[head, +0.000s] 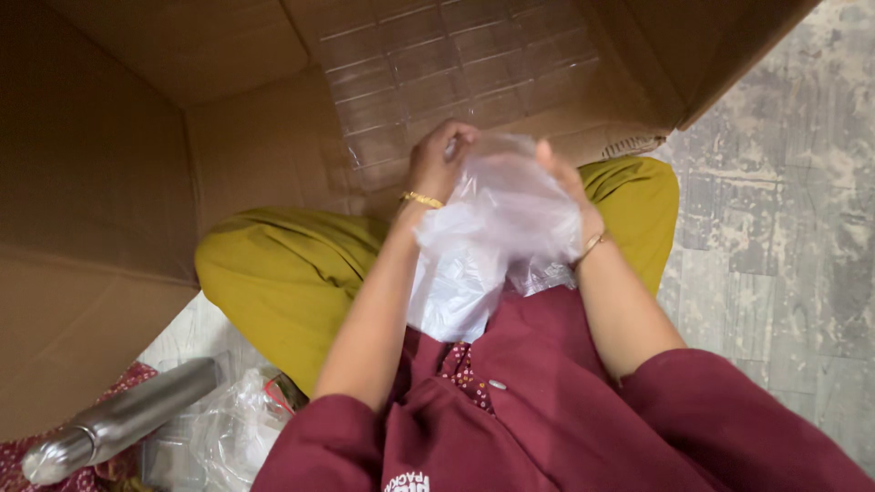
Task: The person sits on the floor with a large cardboard carton in front of them. They take clear plastic containers, place each into a small plastic bag, twist the bag closed, and set the bagged container into the carton, repeating this for many containers.
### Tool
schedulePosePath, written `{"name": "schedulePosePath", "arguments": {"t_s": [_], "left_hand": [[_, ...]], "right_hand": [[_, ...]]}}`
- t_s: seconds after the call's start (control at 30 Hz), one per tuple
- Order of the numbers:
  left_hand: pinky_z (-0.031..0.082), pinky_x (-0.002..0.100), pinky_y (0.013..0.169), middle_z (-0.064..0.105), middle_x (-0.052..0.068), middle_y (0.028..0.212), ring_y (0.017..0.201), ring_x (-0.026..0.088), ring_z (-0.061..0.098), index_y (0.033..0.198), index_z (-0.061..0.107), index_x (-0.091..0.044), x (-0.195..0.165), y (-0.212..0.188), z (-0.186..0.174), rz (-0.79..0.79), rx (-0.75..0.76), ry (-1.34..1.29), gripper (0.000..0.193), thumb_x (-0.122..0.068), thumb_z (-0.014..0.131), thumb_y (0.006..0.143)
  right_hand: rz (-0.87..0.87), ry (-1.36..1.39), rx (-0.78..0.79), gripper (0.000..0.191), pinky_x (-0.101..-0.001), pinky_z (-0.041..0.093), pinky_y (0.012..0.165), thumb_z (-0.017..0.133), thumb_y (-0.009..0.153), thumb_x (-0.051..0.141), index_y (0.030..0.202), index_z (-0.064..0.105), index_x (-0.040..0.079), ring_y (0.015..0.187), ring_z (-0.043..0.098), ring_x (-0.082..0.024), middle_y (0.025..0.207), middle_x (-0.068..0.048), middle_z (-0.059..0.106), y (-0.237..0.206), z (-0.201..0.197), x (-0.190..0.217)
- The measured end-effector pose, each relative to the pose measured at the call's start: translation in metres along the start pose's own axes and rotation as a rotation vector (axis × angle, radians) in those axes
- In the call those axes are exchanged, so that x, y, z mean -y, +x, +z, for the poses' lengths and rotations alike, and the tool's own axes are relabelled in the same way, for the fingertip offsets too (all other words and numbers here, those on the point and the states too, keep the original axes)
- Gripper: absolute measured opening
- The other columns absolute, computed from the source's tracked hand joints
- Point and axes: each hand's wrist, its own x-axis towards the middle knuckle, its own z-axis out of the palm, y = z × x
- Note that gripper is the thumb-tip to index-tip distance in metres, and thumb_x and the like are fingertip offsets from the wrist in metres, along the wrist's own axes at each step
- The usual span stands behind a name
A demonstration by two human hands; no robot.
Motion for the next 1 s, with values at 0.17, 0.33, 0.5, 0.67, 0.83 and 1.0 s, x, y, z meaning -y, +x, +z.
{"name": "schedulePosePath", "arguments": {"t_s": [0.17,0.33,0.5,0.67,0.83,1.0], "left_hand": [[0.053,0.029,0.091,0.072,0.003,0.104,0.101,0.013,0.065,0.123,0.07,-0.009,-0.041,-0.001,-0.007,-0.124,0.125,-0.283,0.033,-0.011,0.08,0.092],[0.054,0.026,0.089,0.067,-0.001,0.108,0.104,0.009,0.061,0.134,0.061,-0.006,-0.048,-0.017,-0.027,-0.213,0.104,-0.427,0.048,-0.008,0.078,0.09],[0.053,0.022,0.086,0.068,0.0,0.11,0.099,0.008,0.061,0.135,0.064,-0.004,-0.052,-0.022,-0.035,-0.248,0.126,-0.573,0.043,-0.008,0.077,0.094],[0.051,0.019,0.082,0.07,0.001,0.115,0.096,0.003,0.061,0.137,0.063,-0.004,-0.07,-0.017,-0.05,-0.3,0.17,-0.714,0.045,-0.015,0.076,0.095],[0.054,0.024,0.082,0.069,0.003,0.126,0.091,0.005,0.061,0.144,0.057,-0.004,-0.097,-0.014,-0.062,-0.322,0.345,-0.904,0.057,-0.016,0.078,0.093],[0.057,0.028,0.096,0.066,0.006,0.138,0.106,0.01,0.066,0.15,0.052,-0.003,-0.111,-0.018,-0.068,-0.292,0.487,-0.98,0.061,-0.015,0.076,0.095]], "right_hand": [[-0.006,0.26,0.001,0.051,-0.0389,0.059,0.099,0.068,0.094,0.032,0.13,0.06,-0.003,0.113,0.066,-0.027,0.128,-0.016,0.065,-0.024,-0.05,0.0],[-0.472,0.12,-1.022,0.053,-0.0435,0.058,0.102,0.065,0.097,0.031,0.138,0.048,0.002,0.123,0.06,-0.031,0.137,-0.014,0.057,-0.067,-0.221,-0.024],[-0.285,0.185,-1.281,0.056,-0.048,0.058,0.105,0.062,0.1,0.03,0.145,0.037,0.007,0.133,0.053,-0.035,0.146,-0.012,0.048,-0.081,-0.297,-0.075],[-0.427,0.445,-0.703,0.062,-0.0455,0.043,0.121,0.062,0.113,0.027,0.155,0.016,0.021,0.148,0.041,-0.038,0.162,-0.005,0.029,-0.002,-0.295,-0.028],[-0.754,0.015,-0.764,0.033,-0.043,0.05,0.097,0.062,0.108,0.014,0.138,0.052,0.003,0.11,0.056,-0.027,0.126,-0.014,0.055,0.012,-0.179,0.019],[-0.183,0.244,0.102,0.044,-0.0287,0.053,0.1,0.069,0.093,0.021,0.133,0.061,0.007,0.113,0.063,-0.013,0.126,-0.005,0.067,-0.002,-0.016,0.012]]}}
